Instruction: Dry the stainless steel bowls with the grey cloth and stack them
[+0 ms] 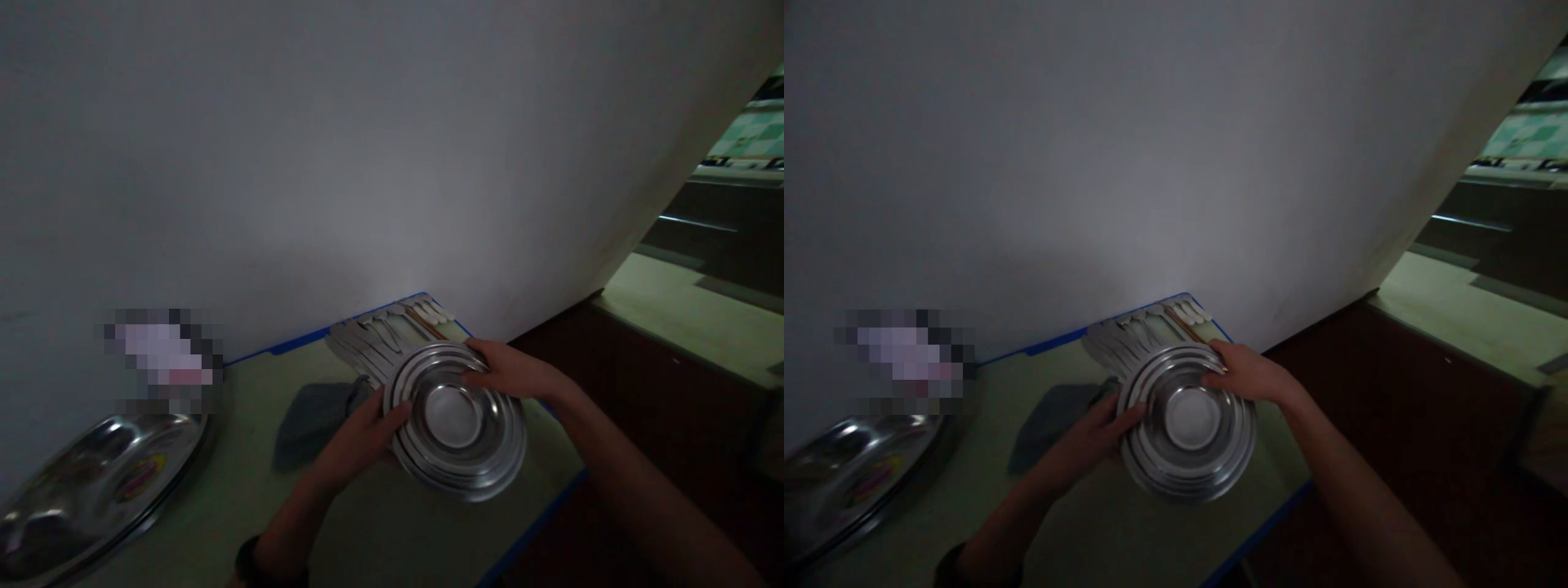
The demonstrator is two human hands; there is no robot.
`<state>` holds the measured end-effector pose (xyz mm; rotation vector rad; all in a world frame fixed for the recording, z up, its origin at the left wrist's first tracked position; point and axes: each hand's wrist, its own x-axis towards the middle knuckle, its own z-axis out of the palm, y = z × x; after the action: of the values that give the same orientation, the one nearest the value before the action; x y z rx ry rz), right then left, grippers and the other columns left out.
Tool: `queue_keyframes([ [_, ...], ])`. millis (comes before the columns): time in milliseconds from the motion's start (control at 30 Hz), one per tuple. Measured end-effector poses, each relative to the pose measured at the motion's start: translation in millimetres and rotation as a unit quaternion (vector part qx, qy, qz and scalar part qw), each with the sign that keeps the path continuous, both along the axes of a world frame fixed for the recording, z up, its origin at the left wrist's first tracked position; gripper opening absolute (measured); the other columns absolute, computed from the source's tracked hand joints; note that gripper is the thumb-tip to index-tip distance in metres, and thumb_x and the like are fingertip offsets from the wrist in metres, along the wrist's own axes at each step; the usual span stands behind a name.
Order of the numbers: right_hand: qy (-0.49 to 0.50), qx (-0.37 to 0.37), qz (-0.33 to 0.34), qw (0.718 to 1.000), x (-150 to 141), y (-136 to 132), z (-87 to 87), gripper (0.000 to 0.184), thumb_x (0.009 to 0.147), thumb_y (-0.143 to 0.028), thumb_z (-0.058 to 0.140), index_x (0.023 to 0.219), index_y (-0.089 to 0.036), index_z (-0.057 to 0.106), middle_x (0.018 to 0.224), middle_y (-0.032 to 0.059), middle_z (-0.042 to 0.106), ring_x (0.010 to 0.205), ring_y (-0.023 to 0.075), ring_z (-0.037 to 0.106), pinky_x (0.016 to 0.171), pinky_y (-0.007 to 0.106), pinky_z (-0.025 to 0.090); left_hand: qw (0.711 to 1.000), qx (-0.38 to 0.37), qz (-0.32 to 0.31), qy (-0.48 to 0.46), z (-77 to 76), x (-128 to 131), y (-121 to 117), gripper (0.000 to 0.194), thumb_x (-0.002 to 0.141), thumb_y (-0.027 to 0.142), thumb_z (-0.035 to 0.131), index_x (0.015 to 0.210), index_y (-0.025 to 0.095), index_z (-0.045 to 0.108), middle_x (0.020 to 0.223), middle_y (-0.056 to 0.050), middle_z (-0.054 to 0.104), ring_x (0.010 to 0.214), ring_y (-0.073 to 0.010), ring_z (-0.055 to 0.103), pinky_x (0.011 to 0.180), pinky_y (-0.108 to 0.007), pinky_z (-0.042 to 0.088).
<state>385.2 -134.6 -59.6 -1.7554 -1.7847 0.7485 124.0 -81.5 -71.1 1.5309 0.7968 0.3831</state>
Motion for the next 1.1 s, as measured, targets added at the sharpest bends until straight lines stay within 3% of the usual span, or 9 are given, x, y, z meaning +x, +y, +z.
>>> queue_keyframes([
  [133,-0.068,-0.05,-0.011,0.996,43,-21,-9.5,0.026,0.074,-0.031,0.064,0.097,-0.018,0.062,0.096,0.009,0.071,0.086,0.0245,0.065,0.077,0.033,0.05,0.998,-0.044,-0.041,0.036,-6.7,14,-7,0.04,0.085,0.045,0.054,0.111,0.015,0.058,0.101,-0.012,0.071,0.086,-0.0237,0.069,0.067,-0.036,0.057],
  [233,-0.129,-0.064,-0.077,0.987,63,-24,-18.3,0.031,0.075,-0.033,0.064,0.1,-0.016,0.063,0.098,0.0118,0.071,0.088,0.0255,0.066,0.076,0.032,0.049,0.998,-0.009,-0.045,0.036,-8.1,16,-3,0.034,0.085,0.041,0.052,0.105,0.014,0.057,0.099,-0.011,0.07,0.079,-0.0192,0.068,0.066,-0.033,0.055],
  [367,-0.2,-0.044,-0.172,0.964,69,-9,-27.4,0.035,0.077,-0.032,0.063,0.107,-0.013,0.061,0.103,0.0158,0.069,0.092,0.0266,0.065,0.08,0.034,0.048,0.996,0.053,-0.056,0.049,-5.0,8,7,0.031,0.088,0.04,0.048,0.107,0.016,0.056,0.098,-0.01,0.07,0.081,-0.0183,0.067,0.066,-0.031,0.054],
  [500,-0.211,0.0,-0.184,0.96,54,3,-24.8,0.036,0.082,-0.032,0.059,0.113,-0.015,0.059,0.112,0.0148,0.064,0.101,0.0251,0.062,0.088,0.034,0.046,0.979,0.164,-0.055,0.11,9.9,-14,14,0.031,0.09,0.042,0.046,0.106,0.019,0.06,0.102,-0.009,0.07,0.088,-0.0202,0.067,0.075,-0.034,0.053],
  [633,-0.205,0.091,-0.153,0.962,-1,12,-9.0,0.038,0.085,-0.032,0.054,0.119,-0.016,0.056,0.119,0.0164,0.059,0.113,0.0294,0.056,0.097,0.041,0.042,0.918,0.338,0.031,0.203,33.6,-55,27,0.028,0.088,0.042,0.046,0.098,0.021,0.064,0.098,-0.009,0.069,0.089,-0.0239,0.066,0.081,-0.039,0.051],
  [733,-0.159,0.112,-0.063,0.979,-73,26,2.5,0.038,0.086,-0.033,0.052,0.12,-0.017,0.057,0.121,0.0163,0.059,0.114,0.0307,0.055,0.099,0.045,0.041,0.831,0.457,0.191,0.254,48.4,-100,43,0.029,0.082,0.045,0.049,0.088,0.019,0.062,0.1,-0.014,0.061,0.085,-0.0283,0.065,0.08,-0.042,0.052],
  [833,-0.112,0.118,0.064,0.985,-147,48,8.1,0.041,0.084,-0.032,0.057,0.12,-0.014,0.059,0.118,0.018,0.061,0.114,0.0334,0.054,0.098,0.047,0.042,0.757,0.479,0.293,0.334,58.9,-148,54,0.034,0.083,0.047,0.048,0.088,0.017,0.062,0.098,-0.017,0.062,0.088,-0.0331,0.065,0.08,-0.045,0.05],
  [933,-0.12,0.071,0.161,0.977,-200,72,5.2,0.038,0.078,-0.032,0.064,0.113,-0.017,0.063,0.114,0.0171,0.064,0.11,0.033,0.058,0.093,0.045,0.045,0.793,0.396,0.257,0.385,62.4,-183,54,0.034,0.082,0.049,0.051,0.076,0.019,0.065,0.083,-0.013,0.07,0.079,-0.0316,0.067,0.072,-0.04,0.05],
  [1100,-0.181,-0.039,0.191,0.964,-235,98,-12.7,0.043,0.061,-0.026,0.078,0.102,-0.018,0.066,0.104,0.0169,0.067,0.093,0.0328,0.065,0.079,0.044,0.051,0.883,0.27,0.215,0.319,50.2,-201,53,0.025,0.068,0.047,0.065,0.067,0.023,0.069,0.073,-0.007,0.074,0.069,-0.0259,0.068,0.065,-0.034,0.049],
])
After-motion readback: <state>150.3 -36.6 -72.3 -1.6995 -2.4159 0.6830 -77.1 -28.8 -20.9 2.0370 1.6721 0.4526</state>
